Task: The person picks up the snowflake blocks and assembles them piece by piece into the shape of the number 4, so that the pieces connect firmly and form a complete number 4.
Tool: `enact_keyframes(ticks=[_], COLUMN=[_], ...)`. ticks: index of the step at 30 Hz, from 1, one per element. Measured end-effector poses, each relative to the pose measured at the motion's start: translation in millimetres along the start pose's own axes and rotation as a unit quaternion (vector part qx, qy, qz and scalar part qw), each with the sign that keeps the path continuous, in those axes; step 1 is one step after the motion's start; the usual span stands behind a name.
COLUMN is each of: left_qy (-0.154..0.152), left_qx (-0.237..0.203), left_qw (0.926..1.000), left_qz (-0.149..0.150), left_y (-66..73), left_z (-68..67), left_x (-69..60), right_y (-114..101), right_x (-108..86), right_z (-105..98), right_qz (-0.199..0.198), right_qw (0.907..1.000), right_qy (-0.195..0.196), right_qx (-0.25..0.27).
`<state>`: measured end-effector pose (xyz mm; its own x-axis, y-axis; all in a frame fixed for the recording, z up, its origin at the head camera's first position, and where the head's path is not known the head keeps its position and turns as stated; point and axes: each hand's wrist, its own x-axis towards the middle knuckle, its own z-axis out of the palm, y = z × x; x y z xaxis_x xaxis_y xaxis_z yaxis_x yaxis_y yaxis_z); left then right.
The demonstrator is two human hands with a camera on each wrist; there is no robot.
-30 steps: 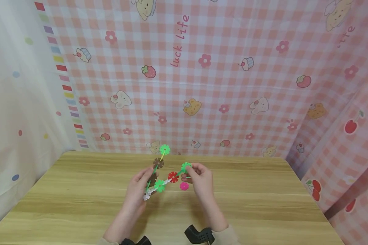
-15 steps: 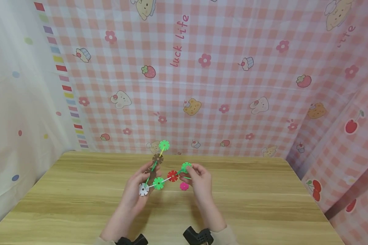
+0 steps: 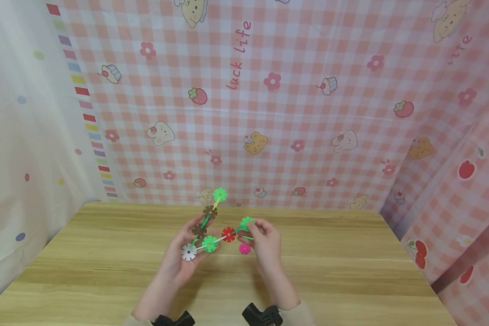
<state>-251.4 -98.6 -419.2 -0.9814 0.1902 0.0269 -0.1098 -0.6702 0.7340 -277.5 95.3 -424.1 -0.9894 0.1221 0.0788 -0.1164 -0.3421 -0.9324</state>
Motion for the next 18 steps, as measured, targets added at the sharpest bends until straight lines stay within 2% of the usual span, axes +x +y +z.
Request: enact_keyframes(ticks=[6,12,15,18], left_qy=[-0.054,-0.087,-0.098,-0.091], left_qx=[0.007,0.015,0.02,0.036], left_qw=[0.9984,0.996,0.9949,0.995], left_qz=[0.011,0.01,0.014,0.02], left_y=[3.2,5.1,5.6,5.2], left_z=[1.1,1.1,0.8,0.8], left_x=[-1.6,-2.9,-3.6,-4.0], right_y=[1.4,-1.2,-2.0,-1.9], right_x=[0.2,-0.1,0.0,-0.1], right_z=[0.3,-1.3,-1.6,-1.0], right_qz=[0.002,0.007,0.007,0.004], right_qw=[1.0,0.9996,0.9995,0.9994], right_qy=[0.002,0.012,0.014,0.012], right_qx=[0.007,0.024,0.028,0.031])
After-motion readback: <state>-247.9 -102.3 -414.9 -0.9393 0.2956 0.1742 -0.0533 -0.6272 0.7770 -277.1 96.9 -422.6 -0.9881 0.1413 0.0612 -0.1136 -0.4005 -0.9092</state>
